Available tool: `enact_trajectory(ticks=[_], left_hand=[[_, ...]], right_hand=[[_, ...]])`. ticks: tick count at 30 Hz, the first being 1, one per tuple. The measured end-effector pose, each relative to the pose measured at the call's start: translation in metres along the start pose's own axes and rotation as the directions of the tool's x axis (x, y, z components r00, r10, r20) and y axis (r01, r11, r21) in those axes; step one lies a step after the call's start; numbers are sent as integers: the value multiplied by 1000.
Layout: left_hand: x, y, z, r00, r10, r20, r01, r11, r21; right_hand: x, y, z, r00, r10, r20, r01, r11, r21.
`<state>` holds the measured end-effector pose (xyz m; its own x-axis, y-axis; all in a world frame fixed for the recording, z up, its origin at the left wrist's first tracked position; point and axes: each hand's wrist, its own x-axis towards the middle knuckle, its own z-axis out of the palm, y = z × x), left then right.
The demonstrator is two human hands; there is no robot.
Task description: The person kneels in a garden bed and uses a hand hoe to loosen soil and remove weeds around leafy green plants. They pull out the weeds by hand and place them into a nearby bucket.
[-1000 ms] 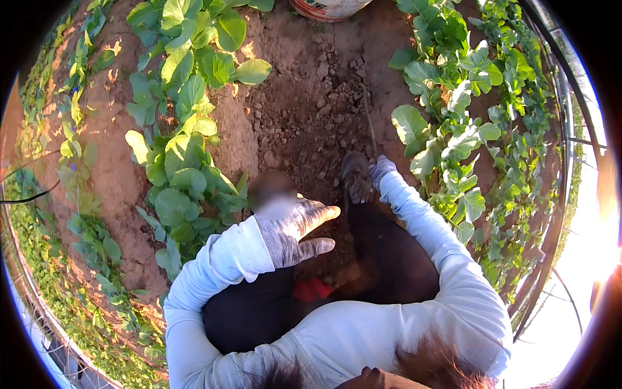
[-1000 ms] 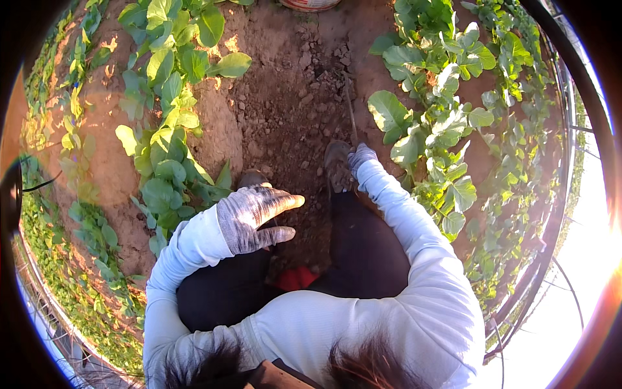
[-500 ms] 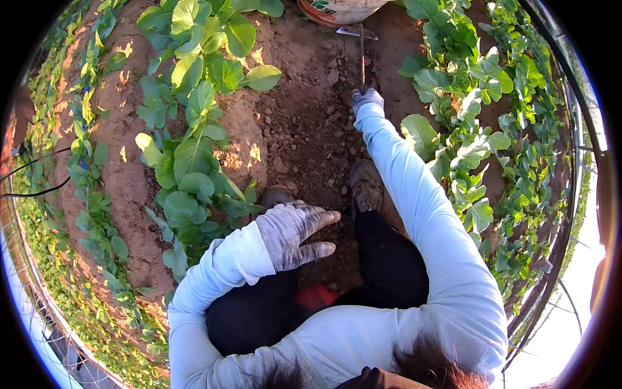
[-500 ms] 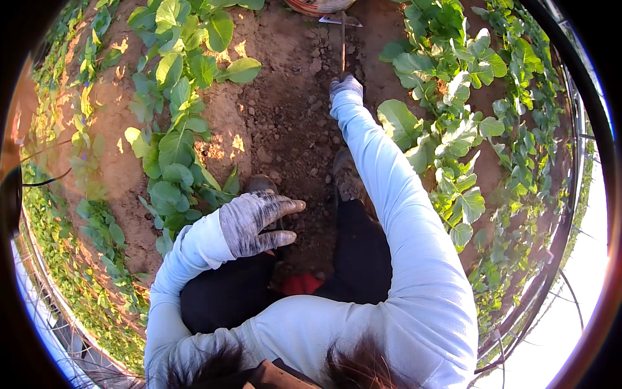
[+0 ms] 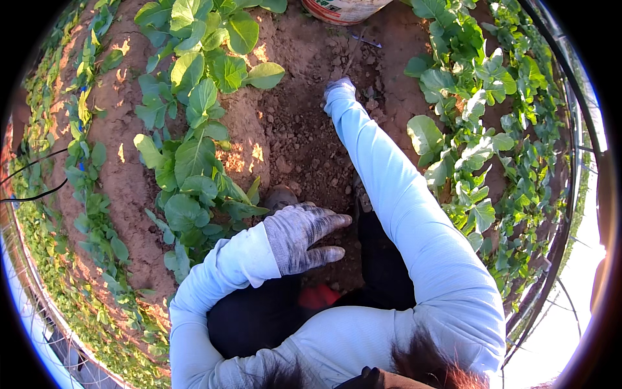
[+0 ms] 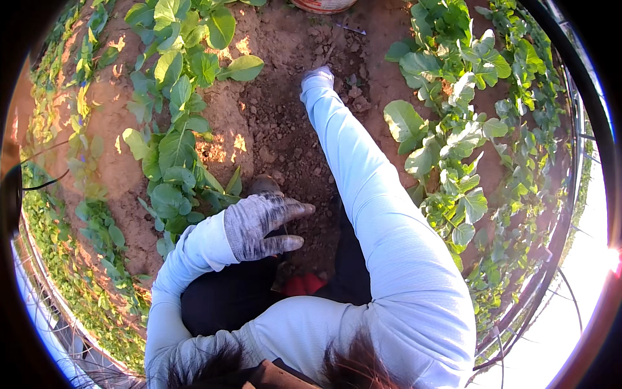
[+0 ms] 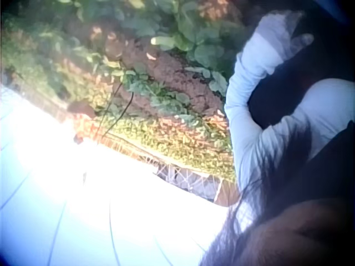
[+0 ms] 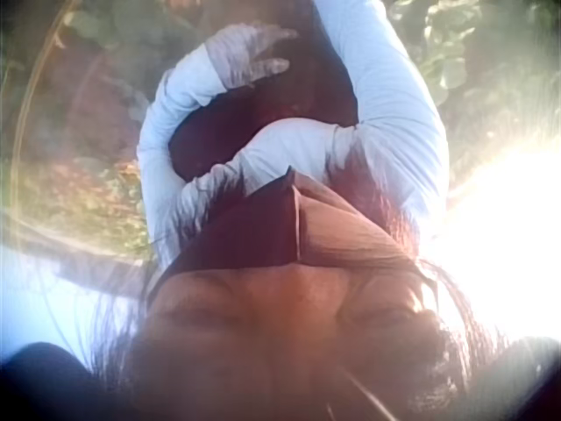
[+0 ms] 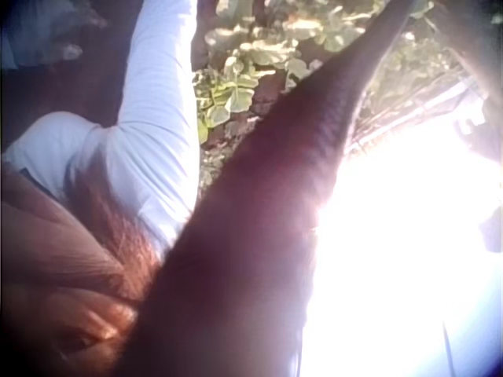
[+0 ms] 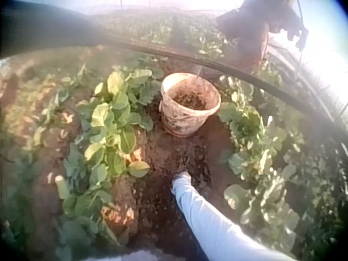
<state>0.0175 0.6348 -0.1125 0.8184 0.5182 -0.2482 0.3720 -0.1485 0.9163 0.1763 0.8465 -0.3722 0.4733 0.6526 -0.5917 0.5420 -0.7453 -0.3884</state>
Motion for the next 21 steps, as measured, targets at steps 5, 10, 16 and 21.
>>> enact_trajectory(ticks=[5, 10, 16, 21], left_hand=[[4, -3, 4, 1000, 24, 13, -23, 999, -26], [12, -3, 4, 998, 55, 35, -55, 998, -8], [19, -4, 3, 999, 22, 30, -22, 1000, 12], [23, -2, 0, 1000, 29, 12, -30, 998, 46]], right_hand=[[-15, 6, -17, 974, 58, 221, -81, 992, 99], [-24, 15, -38, 982, -61, 176, 96, 975, -200], [-12, 35, -51, 968, -86, 236, 162, 932, -323], [-2, 77, -52, 952, -156, 262, 268, 836, -478]])
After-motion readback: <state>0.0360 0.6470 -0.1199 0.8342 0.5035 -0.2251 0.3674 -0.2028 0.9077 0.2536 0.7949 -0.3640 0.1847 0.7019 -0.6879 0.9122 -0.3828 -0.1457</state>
